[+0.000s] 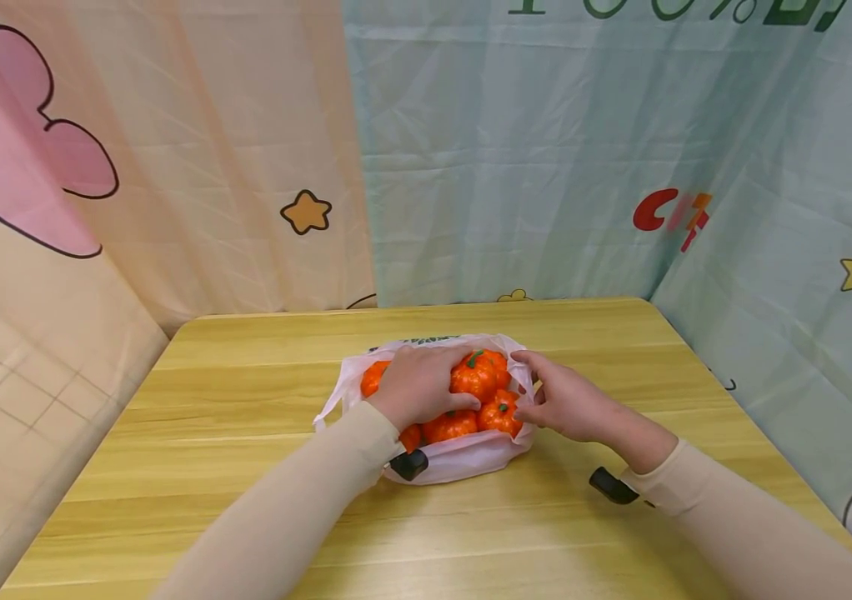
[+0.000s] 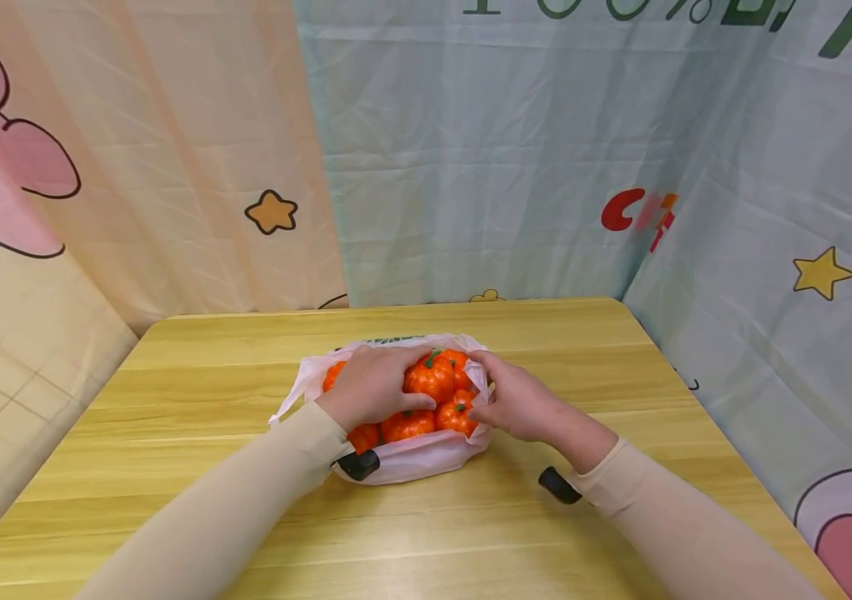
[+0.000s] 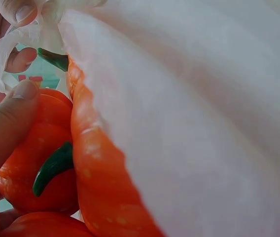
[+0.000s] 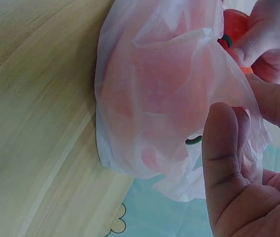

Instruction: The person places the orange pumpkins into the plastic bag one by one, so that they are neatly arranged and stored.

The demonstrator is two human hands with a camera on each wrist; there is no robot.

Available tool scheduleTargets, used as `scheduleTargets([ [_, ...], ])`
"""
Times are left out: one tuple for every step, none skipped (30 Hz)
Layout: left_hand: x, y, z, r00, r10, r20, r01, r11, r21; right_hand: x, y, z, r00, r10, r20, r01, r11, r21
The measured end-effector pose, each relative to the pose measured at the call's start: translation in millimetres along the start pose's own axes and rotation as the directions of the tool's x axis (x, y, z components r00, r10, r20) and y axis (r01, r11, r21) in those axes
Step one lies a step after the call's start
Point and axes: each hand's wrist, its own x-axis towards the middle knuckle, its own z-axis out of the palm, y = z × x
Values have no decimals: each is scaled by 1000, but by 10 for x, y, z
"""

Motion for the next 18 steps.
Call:
scheduleTargets([
  [-1, 2, -1, 1000, -2, 1, 2, 1000, 0, -3, -2, -1, 1000, 0, -1, 0, 1000, 0],
  [-2, 4, -3, 1000, -4, 3, 4, 1000, 0, -5, -3, -3, 1000, 0, -1, 0, 1000, 0],
  [-2, 6, -6, 1000, -5, 4, 5, 1000, 0, -6, -4, -4, 1000, 0, -1, 0, 1000, 0],
  [-4, 7, -6, 1000, -6, 5, 6, 1000, 1, -6, -4, -4, 1000, 1, -1, -1, 1000, 1],
  [-4, 9, -7, 1000, -6, 6, 6, 1000, 3, -5, -4, -4, 1000, 2, 0, -2, 1000, 3],
  [-4, 9, -5, 1000, -7, 5, 7, 1000, 2, -5, -5, -5, 1000, 3, 0, -3, 1000, 6],
  [-4, 9, -6, 1000, -7, 5, 7, 1000, 1, -4, -5, -5, 1000, 3, 1, -3, 1000, 8],
  [-5, 10, -5, 1000, -8, 4, 8, 1000, 0, -4, -6, -5, 1000, 4, 2, -4, 1000, 10],
  [-5, 10, -6, 1000, -7, 3, 7, 1000, -1, -4, -7, -5, 1000, 3, 2, -3, 1000, 10],
  [-6, 11, -7, 1000, -6, 1, 6, 1000, -2, -4, -7, -5, 1000, 4, 2, -4, 1000, 10],
  [-6, 11, -8, 1000, -6, 0, 6, 1000, -4, -4, -7, -5, 1000, 3, 2, -3, 1000, 9],
  [-7, 11, -10, 1000, -6, -2, 6, 1000, -5, -4, -7, -5, 1000, 3, 2, -3, 1000, 8],
  [-9, 12, -11, 1000, -6, -2, 6, 1000, -4, -3, -6, -5, 1000, 2, 2, -2, 1000, 6],
  [-10, 13, -12, 1000, -6, -3, 6, 1000, -4, -3, -4, -5, 1000, 2, 1, -2, 1000, 4],
  [-11, 14, -13, 1000, -5, -2, 5, 1000, -2, -3, -3, -6, 1000, 0, 1, 0, 1000, 3],
  [-12, 15, -13, 1000, -5, -2, 5, 1000, -1, -3, -3, -6, 1000, -2, 0, 2, 1000, 3],
  [-12, 15, -11, 1000, -6, -2, 6, 1000, -1, -3, -3, -6, 1000, -4, 0, 4, 1000, 3],
  [-13, 16, -9, 1000, -5, -1, 5, 1000, 0, -4, -4, -6, 1000, -6, -1, 6, 1000, 4],
])
